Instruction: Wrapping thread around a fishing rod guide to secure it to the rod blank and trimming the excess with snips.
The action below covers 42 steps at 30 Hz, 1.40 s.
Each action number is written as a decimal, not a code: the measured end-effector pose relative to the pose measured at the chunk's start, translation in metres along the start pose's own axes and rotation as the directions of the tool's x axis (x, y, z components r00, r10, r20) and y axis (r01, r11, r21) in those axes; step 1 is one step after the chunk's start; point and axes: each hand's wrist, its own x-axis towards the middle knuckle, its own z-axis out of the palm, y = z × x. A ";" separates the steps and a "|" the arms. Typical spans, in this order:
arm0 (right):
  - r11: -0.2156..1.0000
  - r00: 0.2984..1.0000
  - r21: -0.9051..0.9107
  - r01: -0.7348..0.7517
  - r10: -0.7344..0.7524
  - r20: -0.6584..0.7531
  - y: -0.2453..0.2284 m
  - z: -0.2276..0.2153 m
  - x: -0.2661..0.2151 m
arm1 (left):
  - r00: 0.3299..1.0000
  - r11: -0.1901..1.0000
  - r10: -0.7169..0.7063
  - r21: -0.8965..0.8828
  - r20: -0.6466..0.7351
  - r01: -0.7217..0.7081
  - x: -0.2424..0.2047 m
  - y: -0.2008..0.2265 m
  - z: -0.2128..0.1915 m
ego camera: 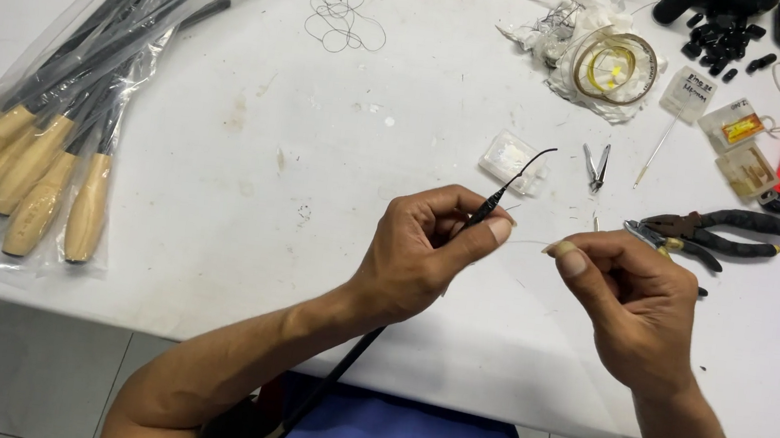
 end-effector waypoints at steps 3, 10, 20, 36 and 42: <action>0.998 1.000 0.063 0.003 -0.003 0.008 0.006 0.001 -0.007 | 0.997 0.980 -0.080 -0.180 0.002 0.079 0.001 0.000 -0.002; 0.933 0.995 0.351 -0.073 0.043 0.093 -0.010 0.041 -0.010 | 0.994 0.985 -0.109 -0.133 -0.007 0.107 -0.005 0.009 0.005; 0.962 0.997 0.271 -0.017 -0.005 0.077 0.007 0.059 -0.005 | 0.987 0.988 -0.152 -0.035 -0.045 0.151 -0.003 0.017 0.007; 0.975 0.999 0.223 0.014 -0.003 -0.050 0.035 0.022 0.009 | 0.623 0.715 -0.506 0.694 0.597 -0.084 0.025 0.041 -0.039; 0.983 0.990 0.176 -0.056 0.078 -0.121 0.031 0.002 0.022 | 0.826 0.773 -0.382 0.634 0.415 0.039 0.018 0.030 -0.018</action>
